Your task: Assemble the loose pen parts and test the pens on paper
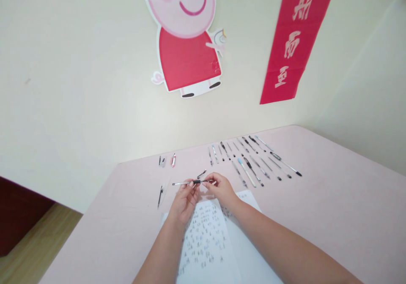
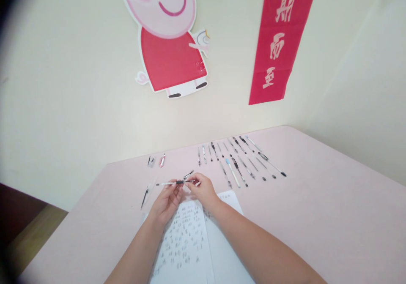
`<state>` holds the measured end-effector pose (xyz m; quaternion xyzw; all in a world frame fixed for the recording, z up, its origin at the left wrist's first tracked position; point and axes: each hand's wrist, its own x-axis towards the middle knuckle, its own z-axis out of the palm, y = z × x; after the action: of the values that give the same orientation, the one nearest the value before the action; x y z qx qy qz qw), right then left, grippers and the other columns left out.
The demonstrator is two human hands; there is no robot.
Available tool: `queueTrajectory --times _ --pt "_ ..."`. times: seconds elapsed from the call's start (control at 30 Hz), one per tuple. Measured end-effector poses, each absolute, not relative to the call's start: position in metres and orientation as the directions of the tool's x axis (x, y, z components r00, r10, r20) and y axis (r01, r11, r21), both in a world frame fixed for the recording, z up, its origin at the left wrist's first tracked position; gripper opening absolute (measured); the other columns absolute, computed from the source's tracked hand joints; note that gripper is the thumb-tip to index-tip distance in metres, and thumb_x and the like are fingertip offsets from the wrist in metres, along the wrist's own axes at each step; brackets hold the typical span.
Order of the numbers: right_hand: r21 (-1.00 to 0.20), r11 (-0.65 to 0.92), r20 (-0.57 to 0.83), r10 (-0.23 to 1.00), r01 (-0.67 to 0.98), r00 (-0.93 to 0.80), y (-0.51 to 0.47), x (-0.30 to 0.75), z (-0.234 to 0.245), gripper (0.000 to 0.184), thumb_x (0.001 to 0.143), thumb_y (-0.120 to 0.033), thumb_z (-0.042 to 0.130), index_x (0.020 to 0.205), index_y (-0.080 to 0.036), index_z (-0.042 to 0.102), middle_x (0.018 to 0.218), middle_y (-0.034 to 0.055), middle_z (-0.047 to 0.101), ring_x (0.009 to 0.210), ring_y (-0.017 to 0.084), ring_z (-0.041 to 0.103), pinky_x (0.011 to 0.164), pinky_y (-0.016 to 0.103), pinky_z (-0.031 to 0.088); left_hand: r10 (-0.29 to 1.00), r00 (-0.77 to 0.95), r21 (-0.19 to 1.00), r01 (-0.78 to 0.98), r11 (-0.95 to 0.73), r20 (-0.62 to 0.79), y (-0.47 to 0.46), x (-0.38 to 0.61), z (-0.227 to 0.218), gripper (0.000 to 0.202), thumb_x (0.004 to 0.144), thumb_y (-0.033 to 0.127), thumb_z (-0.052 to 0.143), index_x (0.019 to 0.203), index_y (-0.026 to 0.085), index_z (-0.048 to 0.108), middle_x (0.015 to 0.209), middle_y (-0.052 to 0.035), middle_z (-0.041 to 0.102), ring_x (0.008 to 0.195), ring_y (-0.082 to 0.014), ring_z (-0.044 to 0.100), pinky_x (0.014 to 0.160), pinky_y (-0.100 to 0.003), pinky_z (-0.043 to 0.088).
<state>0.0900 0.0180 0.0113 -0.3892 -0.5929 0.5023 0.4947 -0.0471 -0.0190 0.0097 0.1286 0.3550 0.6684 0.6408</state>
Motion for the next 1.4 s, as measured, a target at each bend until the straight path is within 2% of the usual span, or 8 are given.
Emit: queueTrajectory --times 0.2,0.6,0.87,0.97,1.07,1.2,1.27,1.4 --pt "-0.96 0.28 0.274 0.937 -0.001 -0.215 0.018 0.092 0.007 0.017 0.071 -0.026 0.06 0.086 -0.018 0.06 0.078 0.0016 0.062 0.066 0.013 0.054 0.056 0.024 0.043 0.939 -0.194 0.636 -0.771 0.031 -0.282 -0.016 -0.049 0.008 0.014 0.075 0.0 0.056 0.077 0.012 0.062 0.076 -0.0051 0.068 0.069 -0.01 0.065 0.065 -0.018 0.054" --pt "-0.955 0.291 0.276 0.943 0.059 -0.185 0.023 0.09 0.002 0.007 0.072 -0.024 0.056 0.071 -0.018 0.059 0.067 -0.0003 0.059 0.062 0.013 0.052 0.056 0.024 0.04 0.926 -0.214 0.65 -0.758 0.044 -0.311 -0.017 -0.048 0.01 0.014 0.076 0.0 0.055 0.077 0.013 0.062 0.076 -0.0045 0.068 0.069 -0.0106 0.065 0.063 -0.018 0.054" --pt "-0.954 0.293 0.274 0.938 0.066 -0.212 0.021 0.088 0.002 0.006 0.072 -0.021 0.054 0.068 -0.018 0.058 0.065 -0.0009 0.058 0.061 0.013 0.052 0.057 0.024 0.041 0.94 -0.16 0.66 -0.746 0.085 -0.302 -0.018 -0.046 0.011 0.012 0.075 0.001 0.056 0.078 0.013 0.06 0.076 -0.0047 0.067 0.068 -0.0102 0.065 0.064 -0.019 0.054" --pt "-0.953 0.293 0.27 0.937 0.074 -0.224 0.021 0.087 0.001 0.004 0.071 -0.02 0.055 0.073 -0.018 0.059 0.067 -0.0007 0.059 0.062 0.013 0.053 0.056 0.024 0.042 0.942 -0.156 0.661 -0.746 0.084 -0.296 -0.018 -0.046 0.011 0.012 0.075 0.001 0.057 0.077 0.013 0.06 0.075 -0.0044 0.067 0.067 -0.0098 0.065 0.063 -0.018 0.054" --pt "-0.931 0.335 0.291 0.921 0.147 -0.258 0.022 0.09 -0.002 0.02 0.07 -0.016 0.056 0.089 -0.019 0.059 0.078 0.001 0.061 0.066 0.014 0.055 0.06 0.025 0.045 0.939 -0.169 0.652 -0.754 0.073 -0.3 -0.017 -0.047 0.009 0.013 0.076 0.001 0.055 0.076 0.012 0.06 0.074 -0.0046 0.068 0.066 -0.0098 0.065 0.063 -0.019 0.054" --pt "-0.795 0.501 0.402 0.858 0.343 -0.32 0.026 0.097 -0.008 0.039 0.065 -0.005 0.052 0.101 -0.02 0.059 0.096 0.0057 0.061 0.09 0.019 0.054 0.083 0.034 0.043 0.924 -0.201 0.621 -0.782 0.049 -0.326 -0.015 -0.05 0.006 0.015 0.077 0.0 0.053 0.076 0.011 0.062 0.074 -0.006 0.068 0.068 -0.011 0.066 0.062 -0.018 0.054" --pt "-0.728 0.531 0.415 0.845 0.434 -0.338 0.029 0.099 -0.01 0.043 0.065 -0.002 0.05 0.104 -0.018 0.059 0.102 0.0083 0.059 0.099 0.022 0.051 0.091 0.036 0.039 0.915 -0.212 0.604 -0.796 0.043 -0.344 -0.014 -0.051 0.005 0.015 0.078 0.0 0.052 0.075 0.011 0.062 0.073 -0.0063 0.069 0.068 -0.011 0.066 0.061 -0.018 0.054" --pt "-0.655 0.538 0.406 0.843 0.53 -0.353 0.043 0.096 -0.007 0.043 0.068 0.001 0.044 0.104 -0.015 0.061 0.106 0.0113 0.058 0.1 0.021 0.052 0.091 0.034 0.039 0.908 -0.208 0.584 -0.81 0.049 -0.365 -0.013 -0.051 0.005 0.017 0.079 -0.001 0.05 0.074 0.01 0.063 0.072 -0.006 0.068 0.066 -0.0106 0.065 0.061 -0.019 0.054"
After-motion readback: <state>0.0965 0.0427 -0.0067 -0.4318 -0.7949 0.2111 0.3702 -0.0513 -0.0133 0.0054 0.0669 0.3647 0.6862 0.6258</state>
